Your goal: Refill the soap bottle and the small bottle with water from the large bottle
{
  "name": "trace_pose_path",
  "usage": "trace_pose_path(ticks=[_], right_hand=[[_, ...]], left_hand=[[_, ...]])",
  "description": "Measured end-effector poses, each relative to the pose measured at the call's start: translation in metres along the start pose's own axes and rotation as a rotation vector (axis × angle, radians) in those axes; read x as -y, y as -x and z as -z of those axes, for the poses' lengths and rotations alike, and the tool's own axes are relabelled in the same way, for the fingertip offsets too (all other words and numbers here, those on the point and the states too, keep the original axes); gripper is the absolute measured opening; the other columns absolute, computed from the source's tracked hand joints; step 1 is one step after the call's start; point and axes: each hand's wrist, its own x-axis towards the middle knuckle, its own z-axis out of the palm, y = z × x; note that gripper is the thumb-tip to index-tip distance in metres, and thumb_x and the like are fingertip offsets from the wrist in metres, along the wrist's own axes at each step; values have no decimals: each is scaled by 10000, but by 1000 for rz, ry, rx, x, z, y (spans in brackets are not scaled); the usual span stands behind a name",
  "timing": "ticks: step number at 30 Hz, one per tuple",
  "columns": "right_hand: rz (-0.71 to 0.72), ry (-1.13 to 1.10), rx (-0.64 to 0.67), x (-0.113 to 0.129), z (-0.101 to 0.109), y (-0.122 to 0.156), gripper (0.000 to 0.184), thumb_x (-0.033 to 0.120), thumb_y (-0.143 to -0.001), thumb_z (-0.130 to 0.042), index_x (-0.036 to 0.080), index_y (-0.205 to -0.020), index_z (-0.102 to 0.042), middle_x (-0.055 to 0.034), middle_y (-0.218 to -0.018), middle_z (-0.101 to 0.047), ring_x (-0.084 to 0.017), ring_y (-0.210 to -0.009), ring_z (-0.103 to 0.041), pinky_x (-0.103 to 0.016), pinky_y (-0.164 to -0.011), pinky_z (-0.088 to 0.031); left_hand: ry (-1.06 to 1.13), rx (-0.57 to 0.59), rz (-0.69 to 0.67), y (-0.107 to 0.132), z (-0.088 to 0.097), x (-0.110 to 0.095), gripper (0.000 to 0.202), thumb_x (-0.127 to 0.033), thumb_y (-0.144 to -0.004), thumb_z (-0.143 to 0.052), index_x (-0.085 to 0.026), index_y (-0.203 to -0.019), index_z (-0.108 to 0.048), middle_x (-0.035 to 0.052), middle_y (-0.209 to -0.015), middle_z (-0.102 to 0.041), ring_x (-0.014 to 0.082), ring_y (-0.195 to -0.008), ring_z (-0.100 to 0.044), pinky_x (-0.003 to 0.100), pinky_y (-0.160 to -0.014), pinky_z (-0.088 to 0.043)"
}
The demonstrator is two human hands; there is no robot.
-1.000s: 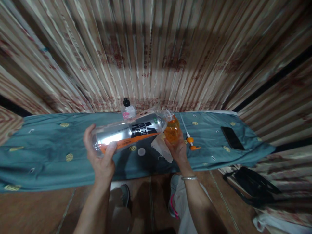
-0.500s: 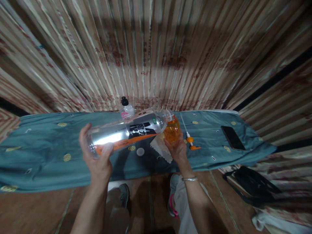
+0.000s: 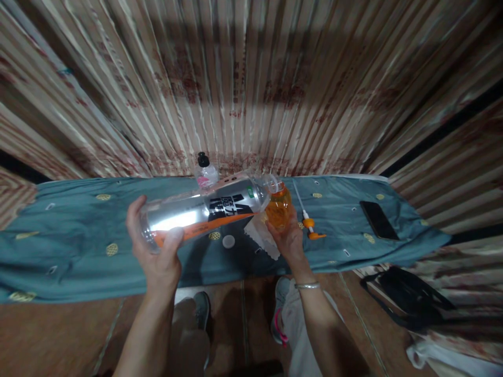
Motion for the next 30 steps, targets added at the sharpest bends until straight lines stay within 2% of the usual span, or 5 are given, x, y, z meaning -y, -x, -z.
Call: trace_pose_path(ticks=[6, 10, 15, 22, 30], right_hand=[[-71, -51, -27, -1, -2, -1, 994, 739, -1040, -845, 241, -1846, -541, -250, -1715, -811, -463, -1584, -822, -725, -1325, -711], [-91, -73, -29, 2, 0, -1, 995, 732, -1001, -879, 221, -1801, -580, -270, -1719, -816, -483, -1570, -839, -726, -1331, -706], [-78, -75, -25, 3, 0, -1, 984, 638, -998, -901, 191, -1812, -579, -277, -1677, -826, -495, -1558, -842, -729, -1339, -698], [-21, -45, -67, -1, -4, 0, 987, 758, -1063, -841, 223, -1842, -553, -241, -1664, -835, -456, -1516, -863, -680, -1289, -737], [-25, -40, -65, -2, -2, -1, 987, 750, -1041, -852, 206, -1815, -568, -267, -1687, -819, -462, -1558, -832, -709, -1320, -713]], left_hand=[[55, 3, 20, 0, 2, 2, 879, -785, -961, -962, -320, -1682, -769, 112, -1442, -827, 419, -1303, -777, 695, -1289, -613], [35, -2, 14, 1, 2, 2, 899, -800, -951, -951, -323, -1688, -758, 108, -1456, -814, 412, -1310, -775, 657, -1273, -619], [54, 16, 28, 1, 1, 3, 885, -732, -950, -958, -354, -1720, -737, 107, -1454, -820, 418, -1317, -795, 660, -1261, -635], [33, 14, -25, 2, 3, 4, 859, -717, -1000, -934, -366, -1763, -755, 97, -1491, -837, 405, -1335, -798, 640, -1296, -633], [53, 3, -61, 1, 2, 11, 941, -764, -976, -947, -327, -1787, -758, 98, -1453, -860, 382, -1284, -822, 617, -1244, -670]])
